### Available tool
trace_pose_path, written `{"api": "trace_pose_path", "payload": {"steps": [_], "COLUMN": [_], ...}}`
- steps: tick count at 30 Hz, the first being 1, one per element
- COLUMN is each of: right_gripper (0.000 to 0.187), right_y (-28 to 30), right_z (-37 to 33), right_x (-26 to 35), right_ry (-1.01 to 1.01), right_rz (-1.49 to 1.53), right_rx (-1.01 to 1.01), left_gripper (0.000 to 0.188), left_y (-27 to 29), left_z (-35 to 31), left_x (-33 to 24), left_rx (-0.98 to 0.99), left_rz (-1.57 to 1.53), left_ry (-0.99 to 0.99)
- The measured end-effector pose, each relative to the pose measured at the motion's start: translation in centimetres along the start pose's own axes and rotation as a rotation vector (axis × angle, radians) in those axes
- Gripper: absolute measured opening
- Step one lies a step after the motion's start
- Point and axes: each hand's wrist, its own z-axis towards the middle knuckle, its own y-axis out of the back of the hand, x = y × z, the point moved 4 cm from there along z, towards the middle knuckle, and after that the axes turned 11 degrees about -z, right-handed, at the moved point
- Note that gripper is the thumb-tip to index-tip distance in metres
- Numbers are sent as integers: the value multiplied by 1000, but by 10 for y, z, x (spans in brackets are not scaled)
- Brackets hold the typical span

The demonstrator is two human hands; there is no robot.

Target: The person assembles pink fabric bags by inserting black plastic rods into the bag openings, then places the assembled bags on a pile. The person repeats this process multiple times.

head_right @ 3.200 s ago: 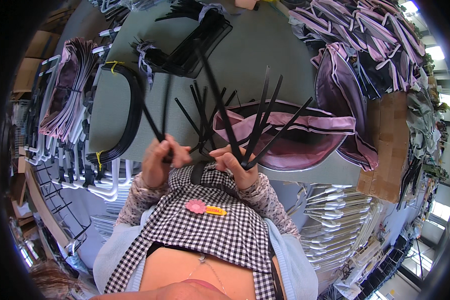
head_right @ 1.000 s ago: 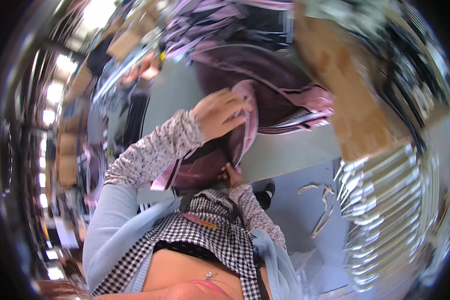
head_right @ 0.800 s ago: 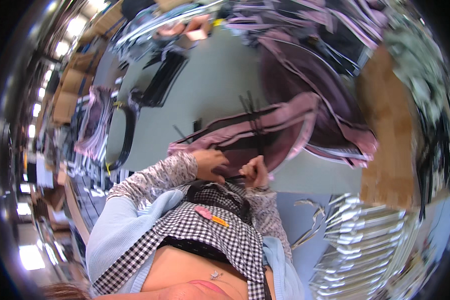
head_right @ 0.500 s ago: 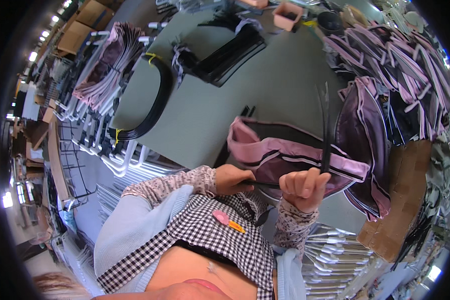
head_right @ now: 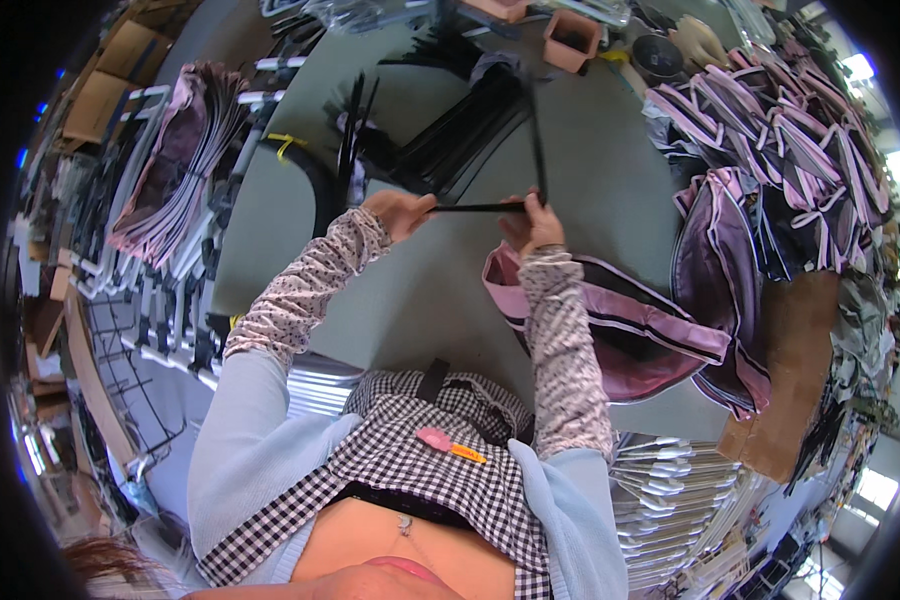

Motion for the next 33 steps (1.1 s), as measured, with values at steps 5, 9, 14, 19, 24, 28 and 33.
{"api": "trace_pose_path", "payload": {"steps": [5,9,14,19,24,28,33], "right_gripper": [18,51,56,46,43,33,28], "right_y": [36,53,38,36,59,39,50], "right_z": [51,52,32,22,-11,-69,-96], "right_x": [-88,-106,-74,-48,-43,-26,-13], "right_ry": [-268,-369,-254,67,166,-109,-132], "right_rz": [106,-18,-539,-852,-588,-292,-308], "right_rx": [-253,-358,-424,-434,-348,-231,-66], "left_gripper": [20,33,37,28,17,15,20], "left_y": [-39,-56,-26,-19,-1,6,-4], "left_z": [-6,-23,-27,-33,-52,-76,-113], "left_x": [37,44,18,3,-36,-70,-115], "left_rx": [3,-108,-243,-106,-130,-106,-57], "left_rz": [41,64,81,8,-63,-73,-55], "left_ry": [-79,-127,-244,-90,-98,-114,-183]}}
